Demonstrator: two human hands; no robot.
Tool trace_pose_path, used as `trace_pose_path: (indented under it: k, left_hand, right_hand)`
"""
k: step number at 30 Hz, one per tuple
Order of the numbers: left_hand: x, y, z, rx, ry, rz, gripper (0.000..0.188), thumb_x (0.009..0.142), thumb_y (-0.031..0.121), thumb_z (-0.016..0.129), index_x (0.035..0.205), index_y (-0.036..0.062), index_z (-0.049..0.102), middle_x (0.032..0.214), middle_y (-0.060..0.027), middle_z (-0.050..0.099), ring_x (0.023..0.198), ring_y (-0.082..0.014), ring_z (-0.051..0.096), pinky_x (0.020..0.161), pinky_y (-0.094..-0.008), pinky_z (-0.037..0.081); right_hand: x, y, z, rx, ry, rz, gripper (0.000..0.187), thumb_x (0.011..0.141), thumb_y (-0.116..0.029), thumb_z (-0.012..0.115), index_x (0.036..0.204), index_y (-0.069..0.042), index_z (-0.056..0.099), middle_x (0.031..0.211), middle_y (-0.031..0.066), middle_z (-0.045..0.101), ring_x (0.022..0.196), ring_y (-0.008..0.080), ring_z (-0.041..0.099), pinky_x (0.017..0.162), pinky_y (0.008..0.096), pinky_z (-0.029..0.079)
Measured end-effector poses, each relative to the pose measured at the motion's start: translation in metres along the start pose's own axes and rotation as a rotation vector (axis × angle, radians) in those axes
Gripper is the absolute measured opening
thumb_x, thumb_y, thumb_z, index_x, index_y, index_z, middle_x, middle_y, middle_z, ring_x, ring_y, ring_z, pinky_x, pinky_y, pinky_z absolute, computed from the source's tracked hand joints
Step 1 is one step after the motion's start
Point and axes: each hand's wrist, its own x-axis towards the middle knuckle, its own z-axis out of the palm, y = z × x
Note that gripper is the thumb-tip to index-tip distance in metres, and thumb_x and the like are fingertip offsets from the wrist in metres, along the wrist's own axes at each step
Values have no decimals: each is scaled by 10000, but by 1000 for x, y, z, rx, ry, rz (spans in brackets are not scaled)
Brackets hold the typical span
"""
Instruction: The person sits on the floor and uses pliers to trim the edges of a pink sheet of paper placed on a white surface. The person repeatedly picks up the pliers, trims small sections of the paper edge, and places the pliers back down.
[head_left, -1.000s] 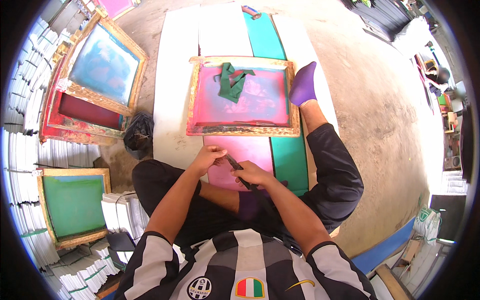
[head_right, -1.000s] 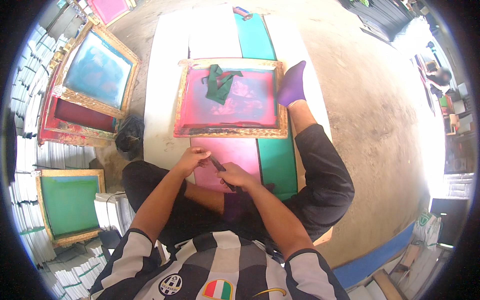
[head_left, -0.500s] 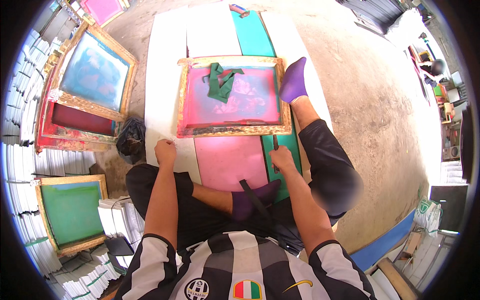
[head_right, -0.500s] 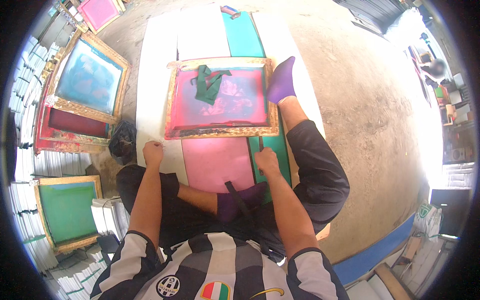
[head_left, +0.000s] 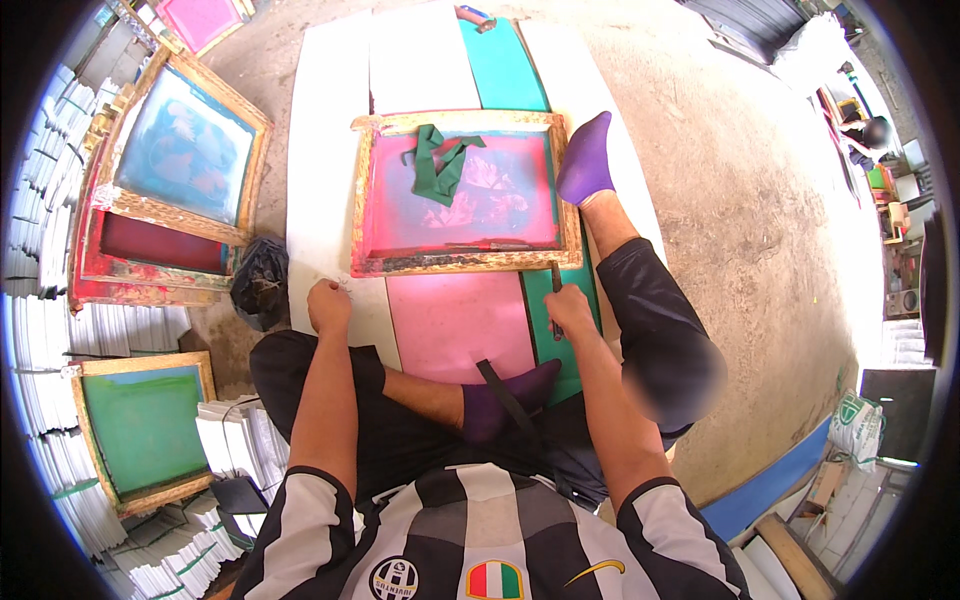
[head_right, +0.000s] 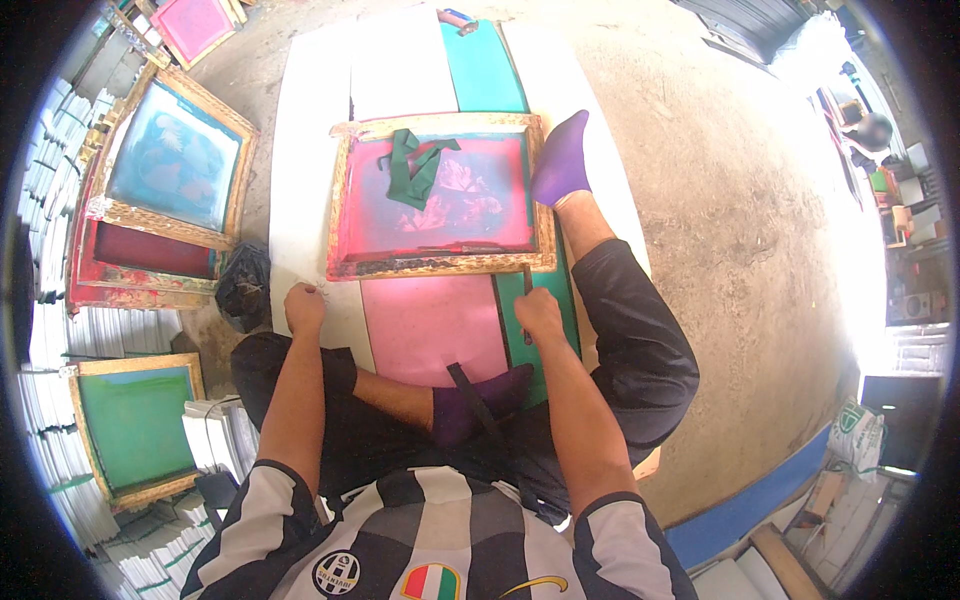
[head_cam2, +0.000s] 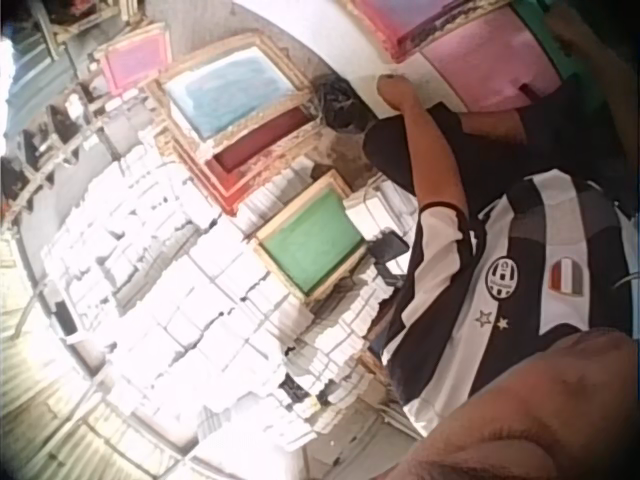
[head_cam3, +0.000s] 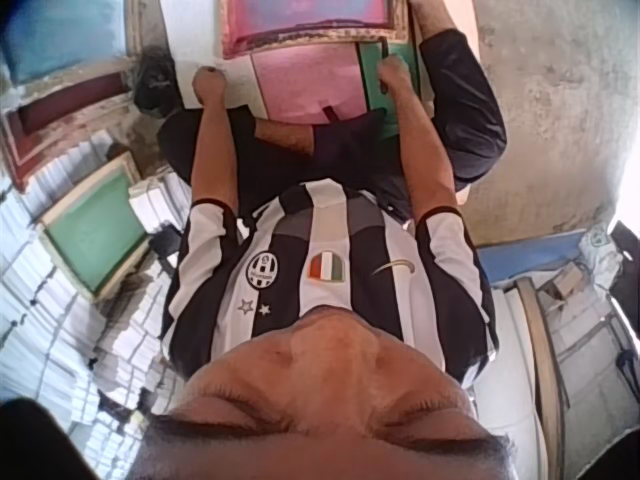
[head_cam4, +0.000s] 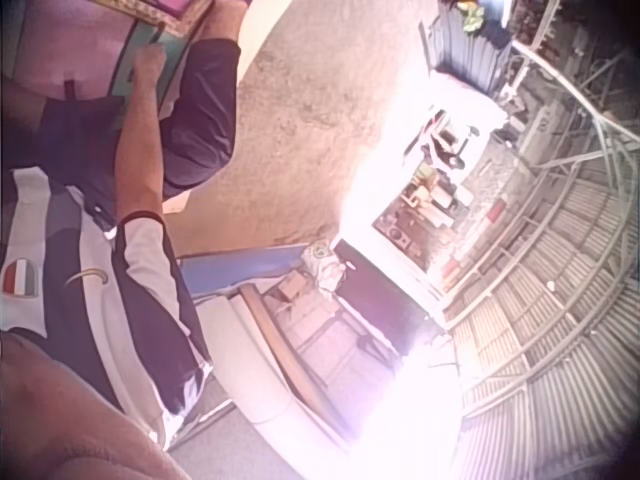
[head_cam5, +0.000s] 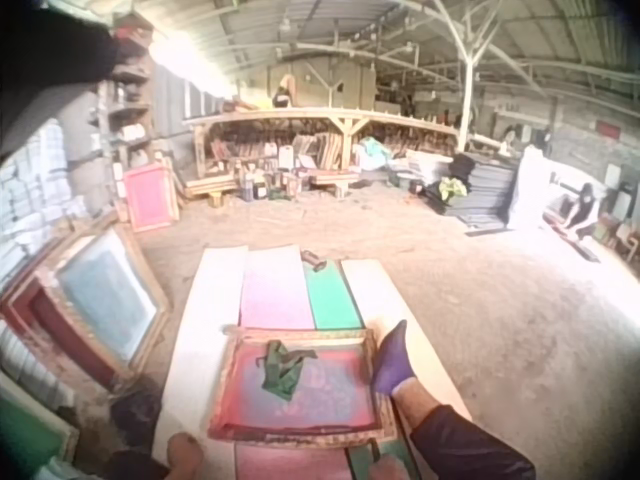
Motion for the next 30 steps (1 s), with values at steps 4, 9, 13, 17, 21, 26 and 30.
trace_pose_path:
  k: [4,9,13,17,21,26,30]
  left_hand:
    - [-2,7,-2,28,-23,-19,209,918,195,678,1064,58,738,1131,-184,700,1029,-387,699,879,-482,563]
    - [-2,8,-2,42,-35,-31,265,925,243,695,1137,86,719,1220,-165,614,1054,-391,673,896,-484,550]
    - [1,7,2,24,-36,-5,264,927,267,700,1131,100,721,1227,-151,614,1047,-382,674,896,-484,547]
    - [-3,12,3,10,4,26,249,923,270,704,1116,115,724,1216,-133,620,1047,-378,672,889,-484,547]
    - [-10,25,-1,5,26,38,228,909,257,707,1094,127,731,1193,-120,630,1041,-374,671,882,-484,547]
    - [-9,17,4,-25,64,64,208,898,237,704,1072,128,735,1173,-115,637,1034,-370,671,869,-479,546]
    - [-8,16,8,-69,122,99,202,896,234,704,1057,117,737,1161,-115,647,1026,-361,673,868,-468,544]
  right_hand:
    - [1,-6,-4,-60,11,18,207,840,-71,547,821,114,637,707,199,668,549,302,676,483,440,536]
    - [-19,-40,-17,-168,-37,75,273,857,-63,496,905,130,682,772,261,706,614,350,719,537,460,563]
    - [-21,-45,-17,-260,-52,82,274,865,-63,503,948,111,696,804,256,720,609,331,719,545,442,570]
    - [-29,-45,-18,-308,10,49,293,870,-59,509,1043,108,677,826,243,729,625,322,723,557,443,573]
    - [-3,-9,-7,-286,62,-22,329,874,-63,518,1129,97,650,827,239,727,644,324,731,565,433,575]
    - [-8,-11,-2,-122,28,-10,249,880,-65,542,1063,73,640,784,218,709,598,296,714,543,417,564]
    - [-4,6,2,205,-55,-17,148,879,-61,578,967,52,611,720,164,675,528,237,664,491,392,537]
